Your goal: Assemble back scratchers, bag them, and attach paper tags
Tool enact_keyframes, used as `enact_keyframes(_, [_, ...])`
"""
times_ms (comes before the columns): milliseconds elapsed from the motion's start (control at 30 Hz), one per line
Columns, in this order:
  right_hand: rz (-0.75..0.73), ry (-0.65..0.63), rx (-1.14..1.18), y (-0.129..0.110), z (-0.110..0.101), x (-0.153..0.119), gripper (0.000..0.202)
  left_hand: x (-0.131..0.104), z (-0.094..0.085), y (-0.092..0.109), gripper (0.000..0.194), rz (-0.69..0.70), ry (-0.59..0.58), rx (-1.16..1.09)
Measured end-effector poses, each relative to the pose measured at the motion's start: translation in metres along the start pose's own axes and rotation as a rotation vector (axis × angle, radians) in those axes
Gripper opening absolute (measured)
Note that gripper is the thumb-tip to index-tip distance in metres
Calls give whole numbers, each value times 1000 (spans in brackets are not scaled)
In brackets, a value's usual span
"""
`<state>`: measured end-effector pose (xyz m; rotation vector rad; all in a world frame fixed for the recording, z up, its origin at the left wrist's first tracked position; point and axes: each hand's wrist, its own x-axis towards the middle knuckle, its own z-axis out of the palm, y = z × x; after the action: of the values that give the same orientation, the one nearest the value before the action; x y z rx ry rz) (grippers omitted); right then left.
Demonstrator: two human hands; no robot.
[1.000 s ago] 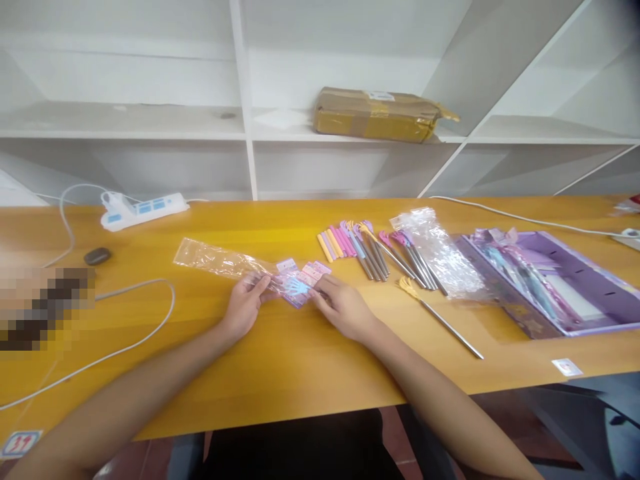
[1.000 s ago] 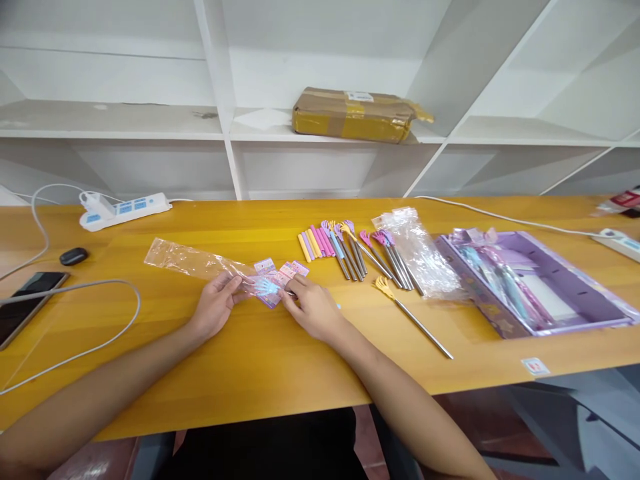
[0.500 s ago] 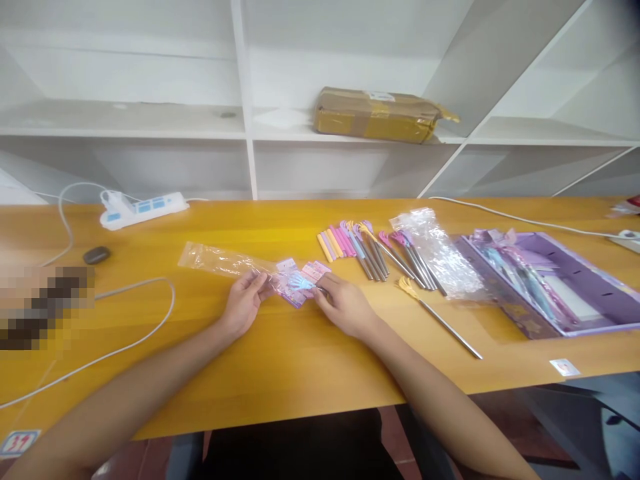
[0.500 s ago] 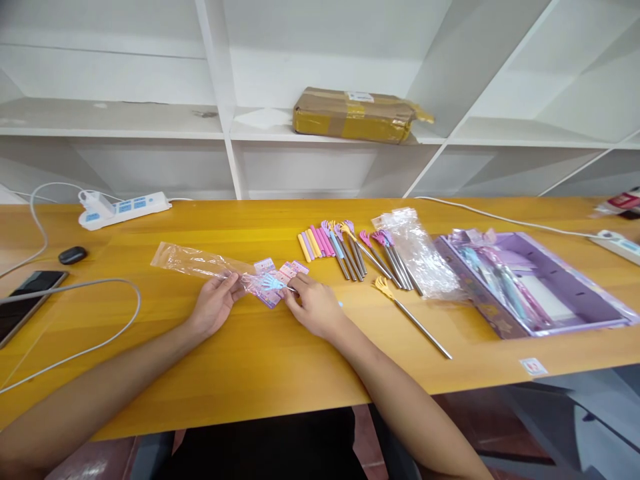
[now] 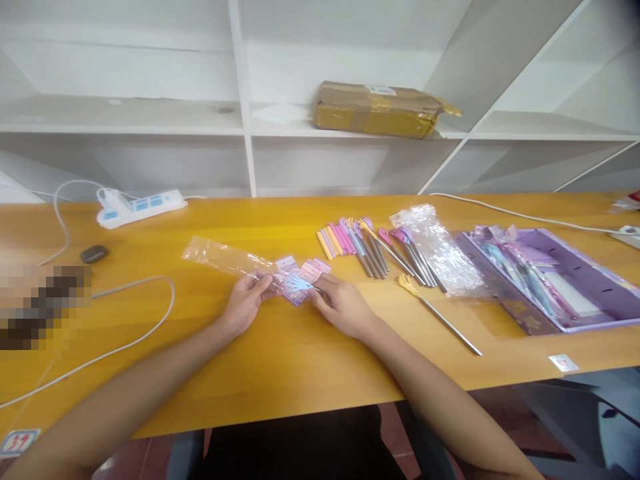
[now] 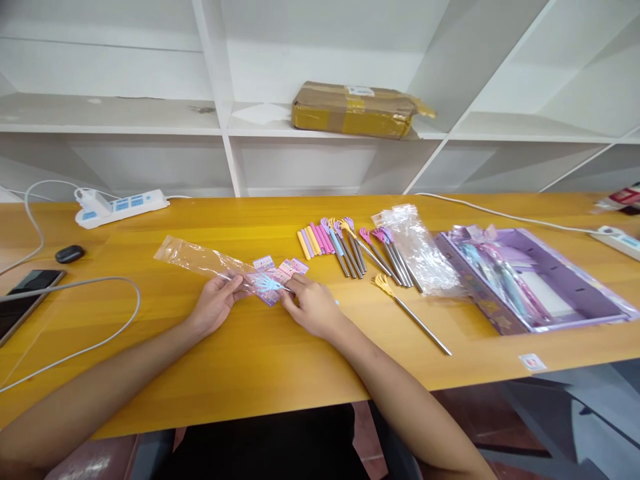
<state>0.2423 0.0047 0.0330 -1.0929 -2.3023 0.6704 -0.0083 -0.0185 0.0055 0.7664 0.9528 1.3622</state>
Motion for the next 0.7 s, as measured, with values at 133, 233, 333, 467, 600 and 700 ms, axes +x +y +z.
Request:
enact_keyframes(133, [51, -10, -54, -1, 0, 0, 25, -2, 1, -1, 38, 18, -70, 106])
enact_keyframes(233, [76, -7, -74, -1, 0, -1, 48, -3, 1, -3, 39, 36, -104, 159])
enact_keyframes(333, [48, 4, -54, -1, 0, -3, 62, -2, -2, -6, 37, 46, -144, 182])
enact_keyframes(467, [14, -15, -59, -1, 2, -5, 72, -2, -8, -10, 35, 46, -171, 225])
enact_keyframes(600, [-50, -60, -68, -3, 7, -8, 87, -3, -7, -9, 35, 61, -176, 260])
enact_keyframes(700, [-115, -60, -70, -5, 9, -9, 93, -5, -4, -5, 33, 71, -201, 290])
